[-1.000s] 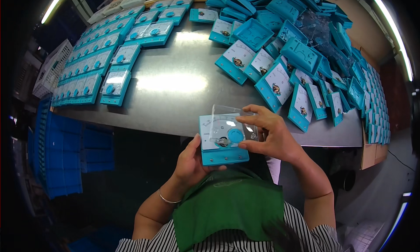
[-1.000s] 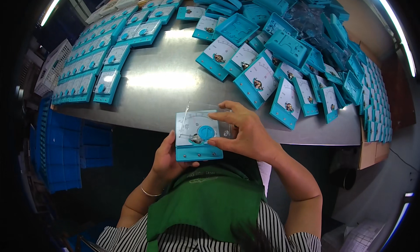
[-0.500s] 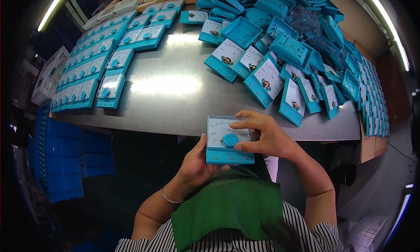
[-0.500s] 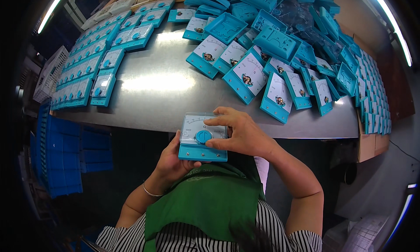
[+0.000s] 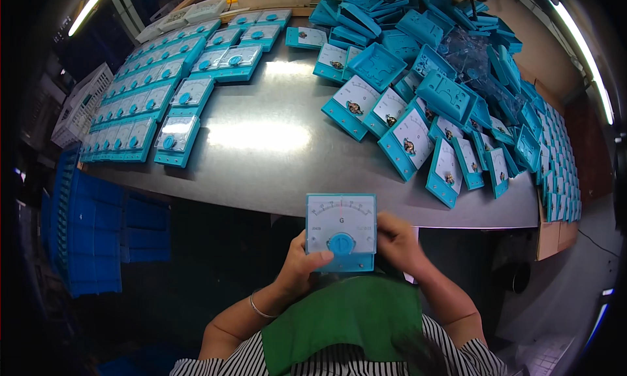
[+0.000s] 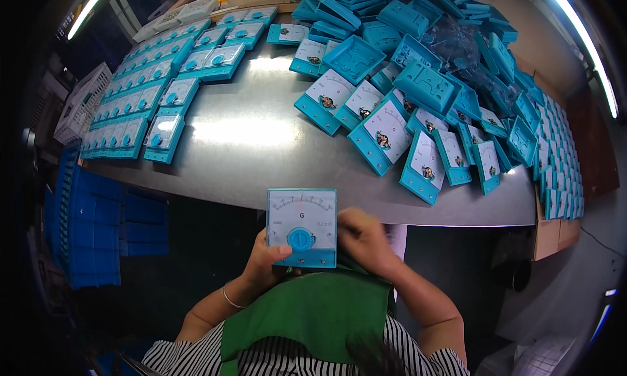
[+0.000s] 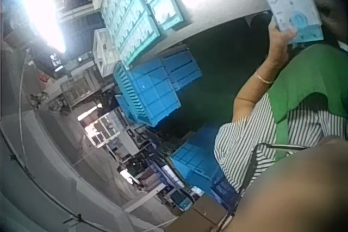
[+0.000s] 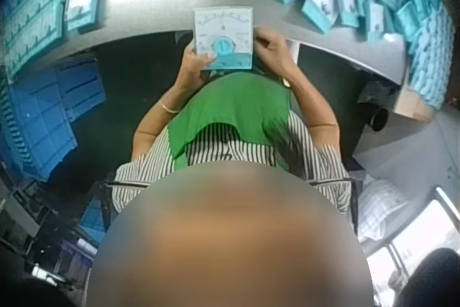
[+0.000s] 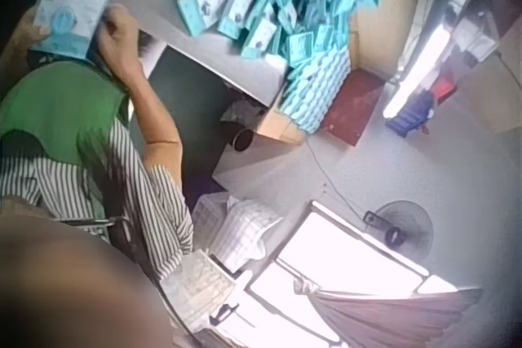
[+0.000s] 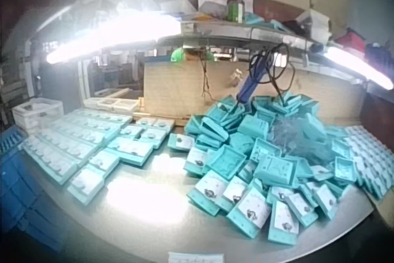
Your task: Assembling and inspecting analog ammeters at a manufacturing workshop bench.
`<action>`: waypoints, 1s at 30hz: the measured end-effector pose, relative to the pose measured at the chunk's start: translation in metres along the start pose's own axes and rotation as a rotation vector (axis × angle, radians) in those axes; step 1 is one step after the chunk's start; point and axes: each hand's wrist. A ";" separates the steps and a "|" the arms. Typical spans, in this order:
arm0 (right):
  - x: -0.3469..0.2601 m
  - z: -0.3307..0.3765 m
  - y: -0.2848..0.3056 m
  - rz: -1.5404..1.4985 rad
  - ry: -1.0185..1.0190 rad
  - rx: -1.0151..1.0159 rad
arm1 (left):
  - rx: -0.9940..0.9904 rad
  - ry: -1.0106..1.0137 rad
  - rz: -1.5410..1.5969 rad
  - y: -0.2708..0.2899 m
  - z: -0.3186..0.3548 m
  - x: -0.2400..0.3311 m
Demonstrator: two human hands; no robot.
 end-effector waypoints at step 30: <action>-0.021 0.011 -0.003 -0.337 0.020 -0.067 | -0.012 0.022 -0.077 -0.008 0.003 0.001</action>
Point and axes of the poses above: each hand's wrist, its own z-axis away from the middle knuckle, its own y-axis out of the back of the hand, x = y × z, and after that the axes turned 14 degrees about -z, right-handed
